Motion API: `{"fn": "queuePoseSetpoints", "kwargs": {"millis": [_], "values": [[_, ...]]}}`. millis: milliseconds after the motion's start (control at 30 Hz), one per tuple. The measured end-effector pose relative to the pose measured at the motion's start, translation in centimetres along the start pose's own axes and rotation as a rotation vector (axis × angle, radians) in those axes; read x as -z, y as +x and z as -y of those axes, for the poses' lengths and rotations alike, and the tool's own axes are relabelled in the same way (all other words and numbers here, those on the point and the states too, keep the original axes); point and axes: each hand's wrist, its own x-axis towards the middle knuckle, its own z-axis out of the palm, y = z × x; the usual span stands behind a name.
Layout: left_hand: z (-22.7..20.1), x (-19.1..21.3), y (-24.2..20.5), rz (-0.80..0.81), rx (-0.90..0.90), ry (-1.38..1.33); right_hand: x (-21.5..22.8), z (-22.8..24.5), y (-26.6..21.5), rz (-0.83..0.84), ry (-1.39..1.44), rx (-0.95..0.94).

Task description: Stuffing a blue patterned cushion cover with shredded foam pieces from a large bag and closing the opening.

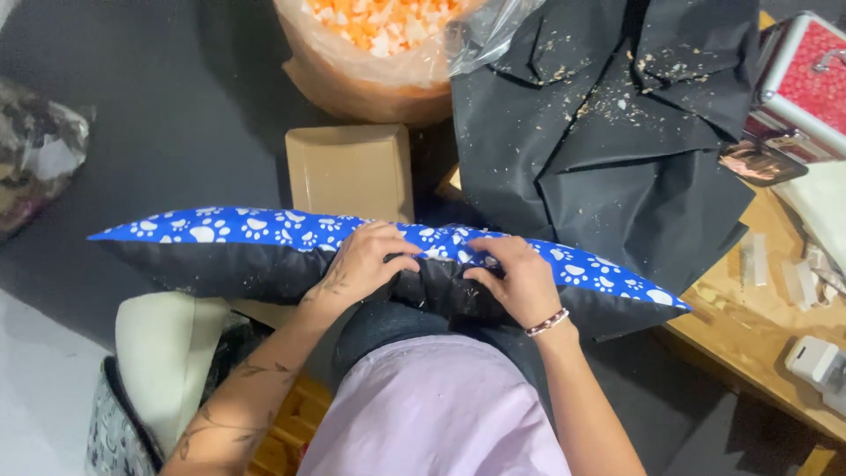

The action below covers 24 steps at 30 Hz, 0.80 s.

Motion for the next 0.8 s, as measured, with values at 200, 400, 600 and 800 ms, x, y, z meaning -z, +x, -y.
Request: {"fn": "queuePoseSetpoints", "kwargs": {"millis": [200, 400, 600, 800], "values": [[0.9, 0.6, -0.7, -0.133, -0.124, 0.045, -1.4, -0.7, -0.1, -0.091, -0.258, 0.222], [-1.3, 1.7, 0.4, -0.177, -0.308, 0.171, -0.8, -0.3, -0.7, -0.211, -0.374, 0.317], [-1.6, 2.1, 1.0, -0.101, -0.353, 0.149, -0.5, -1.0, -0.9, -0.234, -0.36, 0.376], [-2.6, 1.5, 2.7, 0.092, -0.172, 0.164, 0.0, -2.0, -0.7, -0.233, -0.319, 0.377]]}}
